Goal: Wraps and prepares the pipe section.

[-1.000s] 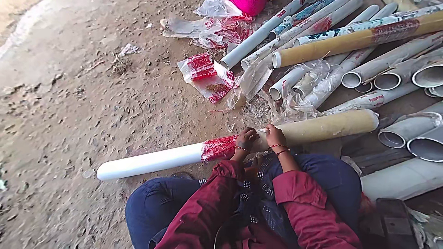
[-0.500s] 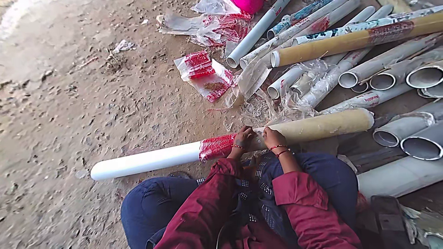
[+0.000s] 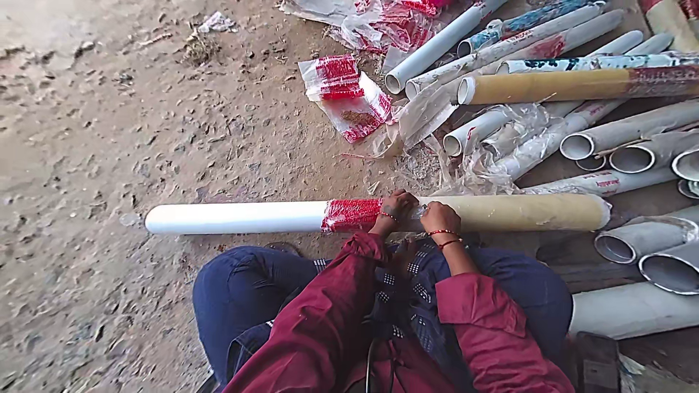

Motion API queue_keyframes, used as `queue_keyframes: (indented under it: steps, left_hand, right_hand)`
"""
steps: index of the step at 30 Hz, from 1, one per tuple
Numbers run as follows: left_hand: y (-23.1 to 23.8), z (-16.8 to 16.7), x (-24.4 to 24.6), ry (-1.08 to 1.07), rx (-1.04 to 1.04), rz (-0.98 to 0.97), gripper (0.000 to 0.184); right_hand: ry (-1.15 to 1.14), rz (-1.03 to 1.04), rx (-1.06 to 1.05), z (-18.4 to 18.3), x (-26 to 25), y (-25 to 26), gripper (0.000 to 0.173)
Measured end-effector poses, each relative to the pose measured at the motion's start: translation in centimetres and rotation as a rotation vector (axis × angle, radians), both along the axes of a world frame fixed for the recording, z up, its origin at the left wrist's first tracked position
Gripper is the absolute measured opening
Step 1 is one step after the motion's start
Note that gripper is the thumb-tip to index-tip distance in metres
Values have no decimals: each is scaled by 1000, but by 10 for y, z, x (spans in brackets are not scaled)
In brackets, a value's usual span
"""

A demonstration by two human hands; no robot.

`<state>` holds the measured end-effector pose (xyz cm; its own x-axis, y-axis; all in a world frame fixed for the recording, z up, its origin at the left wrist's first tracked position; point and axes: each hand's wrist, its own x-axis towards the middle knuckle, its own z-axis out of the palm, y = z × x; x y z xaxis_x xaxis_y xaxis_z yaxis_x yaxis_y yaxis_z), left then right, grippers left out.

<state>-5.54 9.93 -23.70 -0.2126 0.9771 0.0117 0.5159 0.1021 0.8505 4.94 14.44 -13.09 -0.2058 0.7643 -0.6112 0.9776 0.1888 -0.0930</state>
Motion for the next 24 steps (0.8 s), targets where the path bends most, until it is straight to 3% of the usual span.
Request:
queue_keyframes:
  steps: [6,7,10,15,24]
  left_hand:
    - [4,1,-4,-10,-5,-6,23]
    - [6,4,-5,1,-34,-5,27]
    - [9,18,-6,58,-276,-51,62]
    - [9,28,-4,129,-340,-220,40]
    - [-14,36,33,295,-339,-143,44]
  right_hand:
    - [55,-71,40,8,25,-8,33]
    - [93,-116,143,8,27,-3,35]
    - [244,-156,557,-27,29,15,34]
    - [327,38,692,-88,22,39,29]
    - [376,-47,727,-99,31,34,30]
